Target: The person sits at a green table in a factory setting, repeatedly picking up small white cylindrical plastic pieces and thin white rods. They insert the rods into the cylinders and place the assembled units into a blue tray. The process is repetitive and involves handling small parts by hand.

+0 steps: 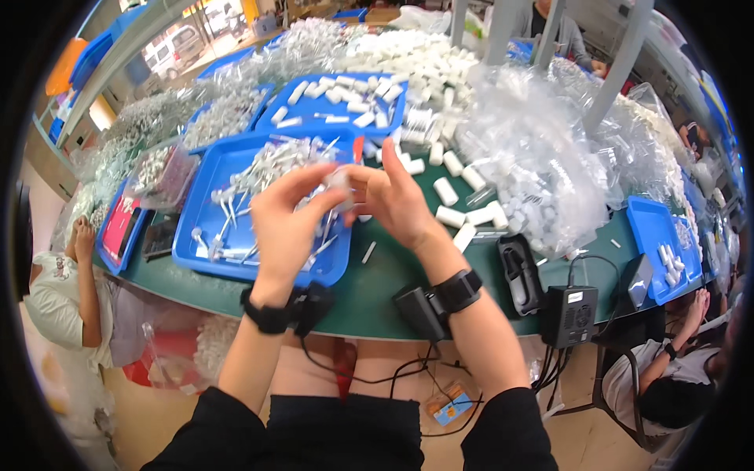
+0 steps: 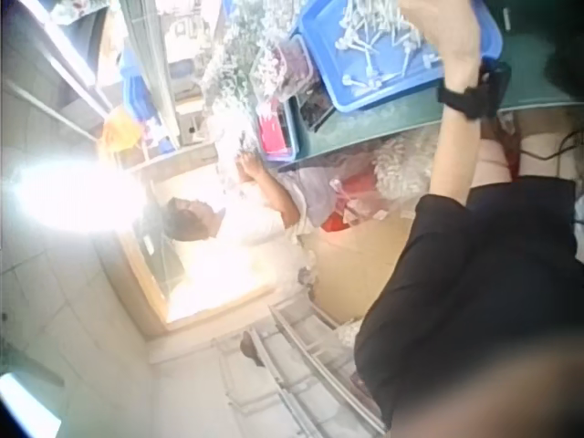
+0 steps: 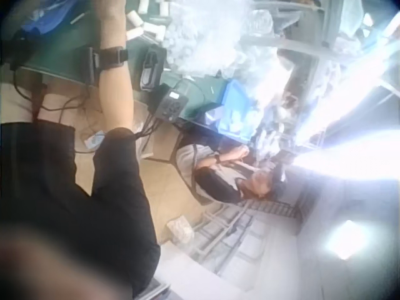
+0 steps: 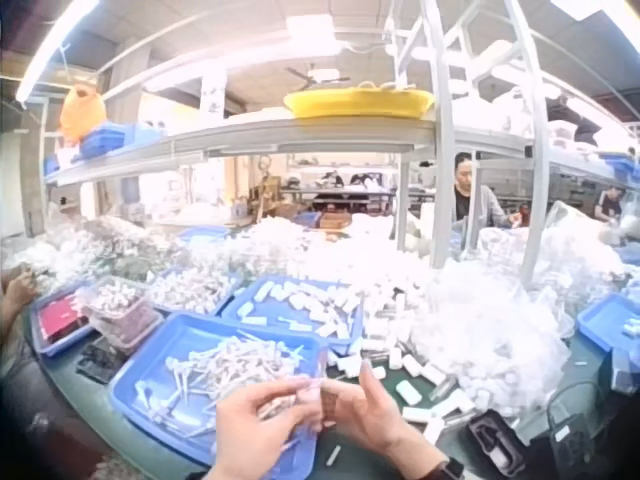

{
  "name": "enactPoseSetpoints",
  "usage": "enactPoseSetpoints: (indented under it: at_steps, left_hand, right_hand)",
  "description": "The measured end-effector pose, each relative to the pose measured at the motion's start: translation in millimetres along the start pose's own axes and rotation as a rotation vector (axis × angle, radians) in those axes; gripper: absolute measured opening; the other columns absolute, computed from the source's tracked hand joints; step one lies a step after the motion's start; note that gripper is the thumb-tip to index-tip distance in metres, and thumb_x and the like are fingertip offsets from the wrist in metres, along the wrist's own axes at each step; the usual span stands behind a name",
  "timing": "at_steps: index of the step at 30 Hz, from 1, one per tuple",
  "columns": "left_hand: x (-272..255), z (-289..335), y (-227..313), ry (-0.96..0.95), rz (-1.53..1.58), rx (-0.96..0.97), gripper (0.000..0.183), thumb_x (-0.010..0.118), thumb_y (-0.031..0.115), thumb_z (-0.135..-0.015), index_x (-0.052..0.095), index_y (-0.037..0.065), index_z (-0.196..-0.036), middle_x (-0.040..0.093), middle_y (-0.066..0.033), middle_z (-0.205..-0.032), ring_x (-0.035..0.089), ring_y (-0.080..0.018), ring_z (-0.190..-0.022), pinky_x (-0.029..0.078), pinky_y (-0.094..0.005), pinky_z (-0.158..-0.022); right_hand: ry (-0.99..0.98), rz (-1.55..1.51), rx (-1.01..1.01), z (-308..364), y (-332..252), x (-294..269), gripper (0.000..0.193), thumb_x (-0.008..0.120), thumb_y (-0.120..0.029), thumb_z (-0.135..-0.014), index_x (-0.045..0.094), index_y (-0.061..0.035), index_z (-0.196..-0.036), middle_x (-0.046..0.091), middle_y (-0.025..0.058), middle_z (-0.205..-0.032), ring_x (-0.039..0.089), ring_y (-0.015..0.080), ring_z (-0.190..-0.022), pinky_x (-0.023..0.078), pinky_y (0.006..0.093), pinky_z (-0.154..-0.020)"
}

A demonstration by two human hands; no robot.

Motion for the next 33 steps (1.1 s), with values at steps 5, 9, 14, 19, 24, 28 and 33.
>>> enactPoseSetpoints:
  at_steps: [5,9,14,19,24,28,33]
  left_hand:
    - [-7.0,30.8,23.9,-0.074,0.473,-0.145,0.035,0.06,0.0,-0.081,0.052,-0.005,-0.115,0.06,-0.018,-0.103,0.061,-0.0238,-0.092,0.052,-0.0341,-0.08]
    - [-19.1,54.7,38.0,-0.121,0.725,-0.27,0.043,0.06,0.007,-0.083,0.045,-0.004,-0.122,0.056,-0.0182,-0.108,0.06,-0.0282,-0.094,0.051,-0.0415,-0.083]
    - [-42.3,75.3,31.2,-0.143,0.846,-0.256,0.038,0.06,0.002,-0.082,0.047,-0.004,-0.117,0.057,-0.0172,-0.108,0.059,-0.0294,-0.097,0.049,-0.0425,-0.086]
    - [-73.6,91.8,28.2,0.012,0.785,-0.202,0.037,0.06,0.002,-0.081,0.048,-0.003,-0.115,0.057,-0.0159,-0.106,0.059,-0.0289,-0.098,0.049,-0.0427,-0.085]
    - [-139.1,113.2,8.8,0.332,0.55,-0.091,0.039,0.056,0.009,-0.086,0.043,-0.001,-0.121,0.053,-0.0139,-0.11,0.054,-0.0234,-0.099,0.045,-0.0373,-0.087]
    - [-186.6,127.2,28.7,0.314,0.461,0.001,0.045,0.047,0.016,-0.091,0.03,-0.003,-0.129,0.042,-0.0137,-0.121,0.045,-0.0211,-0.108,0.039,-0.0335,-0.095]
    - [-208.2,129.4,40.0,0.231,0.558,-0.004,0.041,0.042,0.013,-0.094,0.029,-0.006,-0.128,0.041,-0.0142,-0.122,0.044,-0.0211,-0.108,0.038,-0.0339,-0.095]
  right_hand:
    - [0.247,0.117,-0.156,-5.3,-5.8,-67.5,0.071,0.02,-0.059,-0.089,0.061,-0.0012,-0.09,0.056,0.0041,-0.069,0.05,0.0138,-0.064,0.039,0.026,-0.063]
    - [0.409,0.249,-0.215,-8.7,-1.5,-86.1,0.061,0.028,-0.056,-0.089,0.061,-0.006,-0.078,0.052,-0.0011,-0.06,0.047,0.0082,-0.056,0.037,0.0226,-0.054]
    - [0.406,0.355,-0.212,-10.3,1.3,-81.6,0.06,0.029,-0.053,-0.091,0.062,-0.0036,-0.077,0.051,-0.0001,-0.058,0.045,0.0082,-0.051,0.035,0.0211,-0.051]
    - [0.398,0.429,-0.196,-10.7,4.8,-77.0,0.061,0.028,-0.052,-0.091,0.06,-0.0029,-0.077,0.05,0.0003,-0.057,0.044,0.0075,-0.051,0.034,0.0203,-0.051]
    - [0.437,0.671,-0.403,-0.2,-15.1,-84.0,0.046,0.043,-0.042,-0.09,0.061,-0.0025,-0.076,0.05,0.0004,-0.056,0.046,0.0096,-0.054,0.036,0.0246,-0.051]
    - [0.367,1.062,-0.399,30.8,-43.3,-15.3,0.027,0.056,-0.026,-0.086,0.059,-0.0016,-0.075,0.05,-0.0007,-0.059,0.044,0.0062,-0.055,0.033,0.0231,-0.05]
    - [0.192,0.943,-0.219,139.3,-87.5,24.0,0.025,0.061,-0.022,-0.08,0.058,-0.0004,-0.068,0.055,0.0058,-0.055,0.053,0.0127,-0.051,0.04,0.0271,-0.05]
Point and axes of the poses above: each hand's wrist, its own z-axis away from the middle knuckle, its own x-axis out of the palm, y = z × x, the point moved 7 cm from there along -z, towards the middle knuckle
